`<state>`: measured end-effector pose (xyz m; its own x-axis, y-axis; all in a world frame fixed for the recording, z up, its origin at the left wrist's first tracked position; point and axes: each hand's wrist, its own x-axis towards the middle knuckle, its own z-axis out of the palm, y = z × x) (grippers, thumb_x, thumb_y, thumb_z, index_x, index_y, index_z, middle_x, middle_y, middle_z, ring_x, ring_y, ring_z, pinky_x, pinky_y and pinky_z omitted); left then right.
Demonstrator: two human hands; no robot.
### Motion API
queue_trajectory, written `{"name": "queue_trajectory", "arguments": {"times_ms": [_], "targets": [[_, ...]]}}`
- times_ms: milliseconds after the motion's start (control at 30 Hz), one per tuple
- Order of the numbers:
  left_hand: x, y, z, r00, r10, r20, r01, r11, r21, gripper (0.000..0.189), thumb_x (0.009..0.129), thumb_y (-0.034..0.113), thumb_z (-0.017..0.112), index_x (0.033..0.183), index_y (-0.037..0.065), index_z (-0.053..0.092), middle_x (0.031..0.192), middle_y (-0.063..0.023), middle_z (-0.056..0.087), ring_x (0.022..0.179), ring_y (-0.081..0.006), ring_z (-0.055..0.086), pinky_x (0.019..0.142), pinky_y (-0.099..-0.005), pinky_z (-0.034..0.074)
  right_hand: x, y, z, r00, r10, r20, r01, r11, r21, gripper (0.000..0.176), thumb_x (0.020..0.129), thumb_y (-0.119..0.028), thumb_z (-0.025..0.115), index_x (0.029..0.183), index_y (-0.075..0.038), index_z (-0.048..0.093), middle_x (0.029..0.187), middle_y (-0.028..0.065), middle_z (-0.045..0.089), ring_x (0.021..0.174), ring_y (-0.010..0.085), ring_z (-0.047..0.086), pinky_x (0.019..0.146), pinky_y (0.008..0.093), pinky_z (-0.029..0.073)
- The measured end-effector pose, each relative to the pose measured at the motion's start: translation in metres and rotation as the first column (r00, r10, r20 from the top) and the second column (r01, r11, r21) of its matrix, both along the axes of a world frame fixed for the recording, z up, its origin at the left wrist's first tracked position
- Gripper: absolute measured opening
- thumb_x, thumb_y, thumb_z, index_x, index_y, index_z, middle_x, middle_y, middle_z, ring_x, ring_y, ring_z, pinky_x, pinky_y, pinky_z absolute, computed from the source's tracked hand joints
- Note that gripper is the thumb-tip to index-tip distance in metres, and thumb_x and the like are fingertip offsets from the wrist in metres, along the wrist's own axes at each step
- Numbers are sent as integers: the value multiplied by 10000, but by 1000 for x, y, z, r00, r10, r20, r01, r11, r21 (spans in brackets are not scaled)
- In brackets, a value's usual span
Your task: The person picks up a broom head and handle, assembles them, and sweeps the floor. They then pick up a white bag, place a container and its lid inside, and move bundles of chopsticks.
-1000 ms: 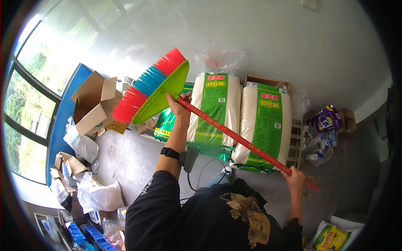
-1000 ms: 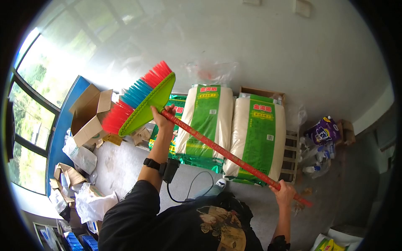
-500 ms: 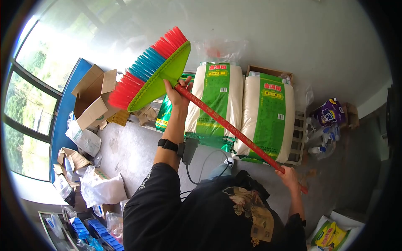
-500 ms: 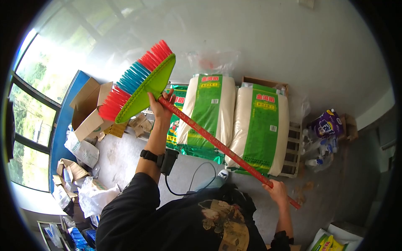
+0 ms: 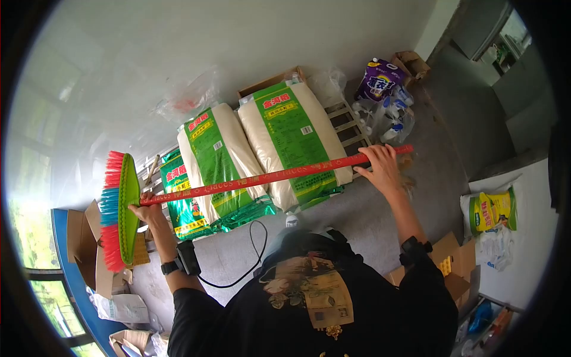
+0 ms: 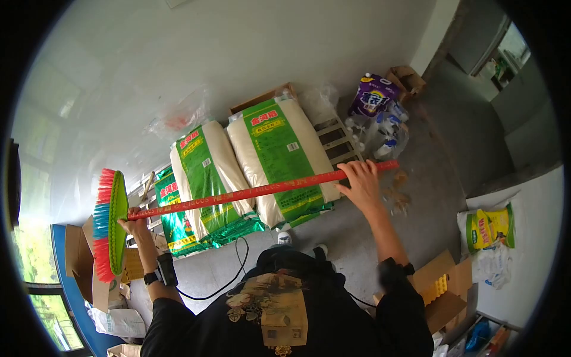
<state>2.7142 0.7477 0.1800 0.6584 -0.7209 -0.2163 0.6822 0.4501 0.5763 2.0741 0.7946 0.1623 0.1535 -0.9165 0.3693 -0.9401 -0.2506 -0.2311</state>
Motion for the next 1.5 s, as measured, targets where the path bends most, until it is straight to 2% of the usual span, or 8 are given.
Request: {"name": "queue_trajectory", "arguments": {"times_ms": [267, 333, 467, 500, 633, 1000, 1267, 1500], "targets": [[-41, -10, -9, 992, -109, 71, 115, 989, -94, 587, 848, 614, 261, 873, 68, 475, 613, -51, 469, 493, -134, 433, 431, -251, 382, 78, -6, -1, 974, 212, 85, -205, 975, -89, 378, 631, -403, 689, 825, -112, 547, 737, 22, 565, 729, 198, 566, 721, 344, 410], [-44, -16, -23, 949, -31, 314, 64, 993, -95, 522, 843, 599, 318, 891, 107, 487, 630, -37, 505, 495, -141, 472, 431, -274, 403, 89, -8, -7, 976, 209, 64, -207, 977, -41, 382, 627, -426, 680, 762, -101, 533, 682, 37, 562, 651, 218, 573, 610, 336, 433], [-85, -27, 6, 996, 87, 8, -86, 994, -60, 508, 844, 590, 338, 840, 103, 481, 603, -34, 492, 508, -167, 472, 476, -284, 410, 92, -3, -17, 979, 204, 28, -206, 967, 148, 389, 655, -415, 682, 684, -74, 499, 606, 93, 569, 571, 272, 572, 512, 380, 435], [-81, -26, -7, 997, -72, 3, 72, 986, -154, 542, 841, 604, 325, 772, 84, 463, 597, -28, 475, 546, -172, 471, 535, -297, 415, 92, -4, -17, 974, 217, 59, -225, 953, 204, 384, 670, -415, 673, 705, -69, 510, 602, 103, 569, 571, 287, 573, 513, 390, 431], [-103, -23, 17, 999, 35, -28, -36, 998, -60, 527, 852, 582, 334, 698, 91, 451, 595, -29, 461, 597, -182, 477, 674, -379, 420, 90, -3, -6, 975, 198, 105, -224, 892, 393, 373, 714, -409, 648, 741, -53, 539, 577, 136, 561, 569, 328, 572, 515, 414, 420], [-95, -19, 13, 998, -59, -3, 59, 991, -120, 511, 857, 584, 318, 782, 106, 483, 603, -45, 482, 726, -239, 542, 721, -431, 421, 103, 5, -18, 957, 224, 183, -288, 796, 532, 535, 760, -591, 484, 752, -61, 562, 567, 174, 540, 601, 375, 560, 531, 450, 412], [-64, -16, 9, 997, -58, -50, 49, 986, -161, 519, 858, 573, 332, 855, 73, 469, 630, -53, 477, 663, -214, 497, 583, -327, 452, 106, 10, -15, 904, 209, 372, -344, 874, 344, 373, 703, -368, 674, 870, -61, 543, 722, 118, 594, 666, 308, 588, 570, 400, 438], [-17, 20, 8, 991, -52, 120, 55, 998, -28, 433, 831, 538, 444, 893, 111, 477, 574, -37, 465, 444, -150, 405, 419, -278, 376, 50, 25, -62, 944, 321, 76, -323, 849, 419, 397, 685, -384, 656, 935, -88, 570, 920, 105, 582, 906, 268, 524, 805, 379, 371]]}}
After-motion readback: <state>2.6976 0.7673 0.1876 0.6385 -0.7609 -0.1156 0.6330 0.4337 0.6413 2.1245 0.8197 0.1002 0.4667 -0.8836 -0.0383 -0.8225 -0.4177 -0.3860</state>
